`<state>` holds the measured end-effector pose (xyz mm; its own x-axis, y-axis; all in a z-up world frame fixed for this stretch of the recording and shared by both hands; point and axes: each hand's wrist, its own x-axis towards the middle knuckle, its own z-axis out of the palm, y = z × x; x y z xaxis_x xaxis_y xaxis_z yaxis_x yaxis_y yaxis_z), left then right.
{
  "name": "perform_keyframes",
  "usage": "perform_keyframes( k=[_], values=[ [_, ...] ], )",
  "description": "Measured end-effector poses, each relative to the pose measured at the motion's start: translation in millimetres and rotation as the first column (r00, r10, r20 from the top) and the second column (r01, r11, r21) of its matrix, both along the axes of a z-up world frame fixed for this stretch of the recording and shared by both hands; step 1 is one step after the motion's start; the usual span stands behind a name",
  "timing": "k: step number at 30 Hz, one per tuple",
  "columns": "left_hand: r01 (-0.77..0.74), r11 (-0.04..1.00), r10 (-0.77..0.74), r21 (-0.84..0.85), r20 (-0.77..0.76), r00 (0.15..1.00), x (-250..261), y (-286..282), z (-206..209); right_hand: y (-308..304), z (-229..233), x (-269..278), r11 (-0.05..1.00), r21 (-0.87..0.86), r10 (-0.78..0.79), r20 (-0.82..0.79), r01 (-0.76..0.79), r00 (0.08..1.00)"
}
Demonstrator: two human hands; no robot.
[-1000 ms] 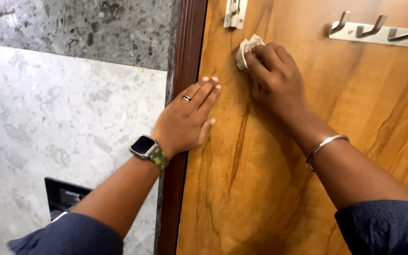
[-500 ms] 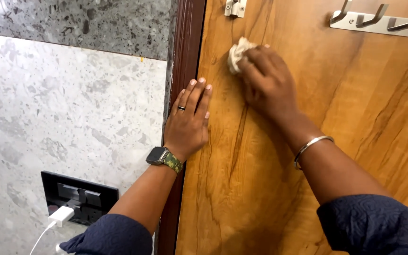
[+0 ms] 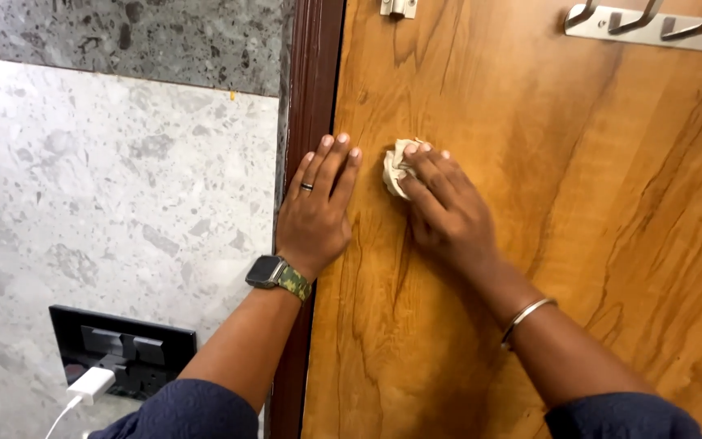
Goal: Wiping down a wooden door and a tiled wall with a cloth.
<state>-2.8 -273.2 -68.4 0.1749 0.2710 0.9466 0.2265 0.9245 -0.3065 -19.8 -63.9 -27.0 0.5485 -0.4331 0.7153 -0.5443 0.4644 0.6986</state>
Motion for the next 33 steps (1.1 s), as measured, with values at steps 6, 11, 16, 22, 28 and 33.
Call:
perform_keyframes(
  k=[6,11,16,22,28,33],
  values=[
    [-0.036,0.999,0.036,0.000,-0.033,0.999,2,-1,-2,-16,-73,12,0.991,0.130,-0.043,0.043,0.037,0.998],
    [-0.023,1.000,0.024,0.016,-0.047,0.999,-1,1,-3,-9,-76,10,0.994,0.095,-0.054,0.063,0.048,0.997],
    [-0.022,1.000,0.022,0.018,-0.024,0.999,-7,0,-6,-14,-125,-4,0.998,-0.039,-0.043,0.125,0.049,0.991],
    [-0.023,0.999,0.014,0.045,0.195,0.981,12,3,-7,-4,-178,20,0.958,0.214,-0.251,0.306,0.190,0.918],
    [-0.028,0.997,0.016,0.066,0.168,0.986,9,4,-8,-18,-179,35,0.982,0.005,-0.169,0.461,0.188,0.871],
    [-0.066,0.996,0.051,0.055,0.234,0.971,11,3,-9,-24,-238,23,0.968,0.173,-0.238,0.414,0.181,0.879]
  ],
)
